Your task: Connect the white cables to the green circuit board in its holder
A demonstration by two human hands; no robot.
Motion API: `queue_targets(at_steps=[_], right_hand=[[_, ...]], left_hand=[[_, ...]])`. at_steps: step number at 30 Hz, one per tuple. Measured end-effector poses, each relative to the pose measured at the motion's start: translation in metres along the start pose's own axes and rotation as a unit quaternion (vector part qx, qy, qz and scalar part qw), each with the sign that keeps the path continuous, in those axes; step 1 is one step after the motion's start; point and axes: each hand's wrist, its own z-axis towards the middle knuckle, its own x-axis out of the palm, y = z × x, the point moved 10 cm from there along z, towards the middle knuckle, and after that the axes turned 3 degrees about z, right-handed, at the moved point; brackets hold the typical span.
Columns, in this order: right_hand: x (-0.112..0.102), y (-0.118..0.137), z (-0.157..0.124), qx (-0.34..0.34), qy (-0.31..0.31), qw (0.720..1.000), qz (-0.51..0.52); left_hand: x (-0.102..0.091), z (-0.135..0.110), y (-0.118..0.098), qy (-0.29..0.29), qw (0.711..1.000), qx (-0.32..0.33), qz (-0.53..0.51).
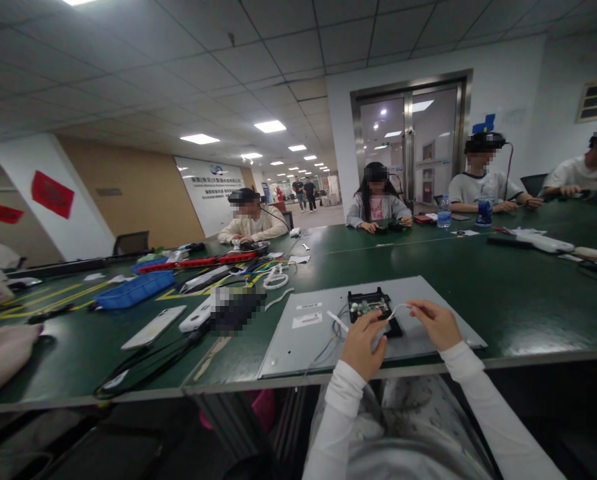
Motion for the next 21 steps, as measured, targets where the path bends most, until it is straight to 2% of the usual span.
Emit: queue_targets(at_steps=[14,21], right_hand=[[-0.0004,0.0004,-0.0001,-0.001,-0.002,1.000,0.010],[0.0013,-0.0009,-0.0015,0.021,0.000,0.999,0.046]], left_hand=[[-0.0055,0.0012,-0.0036,0.006,1.000,-0.009,-0.026],[-0.0058,0.0011,-0.0059,0.011,0.999,-0.008,-0.029]])
